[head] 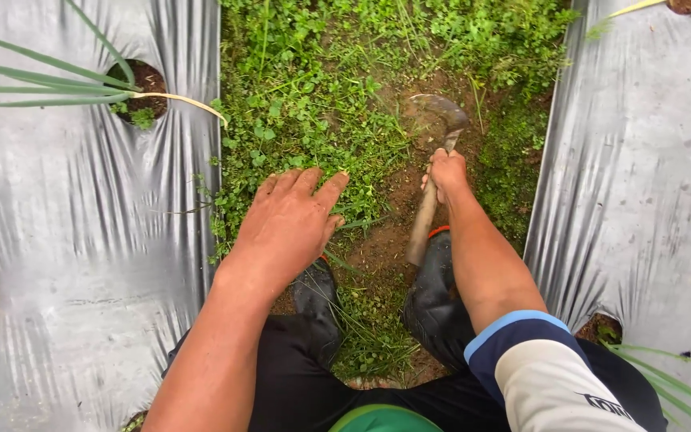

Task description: The person clears weeds from the soil around onion plants using a hand tool and pulling some by hand.

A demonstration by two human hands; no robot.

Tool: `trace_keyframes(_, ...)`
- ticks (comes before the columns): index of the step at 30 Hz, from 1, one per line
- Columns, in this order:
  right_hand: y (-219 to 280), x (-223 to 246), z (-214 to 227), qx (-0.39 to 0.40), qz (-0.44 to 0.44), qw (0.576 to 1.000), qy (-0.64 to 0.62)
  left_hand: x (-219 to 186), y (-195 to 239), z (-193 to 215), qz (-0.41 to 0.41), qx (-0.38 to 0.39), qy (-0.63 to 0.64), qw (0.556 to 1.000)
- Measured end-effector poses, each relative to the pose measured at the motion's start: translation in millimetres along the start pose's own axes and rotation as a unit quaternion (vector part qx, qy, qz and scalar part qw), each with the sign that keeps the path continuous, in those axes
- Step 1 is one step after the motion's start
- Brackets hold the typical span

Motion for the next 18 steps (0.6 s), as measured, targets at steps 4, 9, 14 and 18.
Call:
trace_keyframes(4, 15, 24, -12, 0.109, 0.065, 0.98, 0.151, -1, 9, 5, 0.01, 0.003, 0.004, 1.0)
trace_keyframes(9, 22, 38, -19, 0.081, 0.068, 0.984, 0.143, 1, 21, 3, 0.035, 0.013, -0.002, 0.999)
trace_keyframes(14, 9, 38, -7, 0.063, 0.088, 0.983, 0.148, 5, 36, -2, 0.045, 0.006, -0.004, 0.999)
trace_keyframes(18, 23, 49, 7, 0.073, 0.114, 0.971, 0.195, 7, 49, -8, 0.04, -0.023, -0.004, 0.999)
Point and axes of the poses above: each hand's wrist, its own y-axis away from the middle knuckle, its own z-axis out of the back of the hand, x = y × z, the point moved 2 cm from there along -y, towards the middle knuckle, and after that the axes turned 15 degrees about y, right-handed, at the moved point
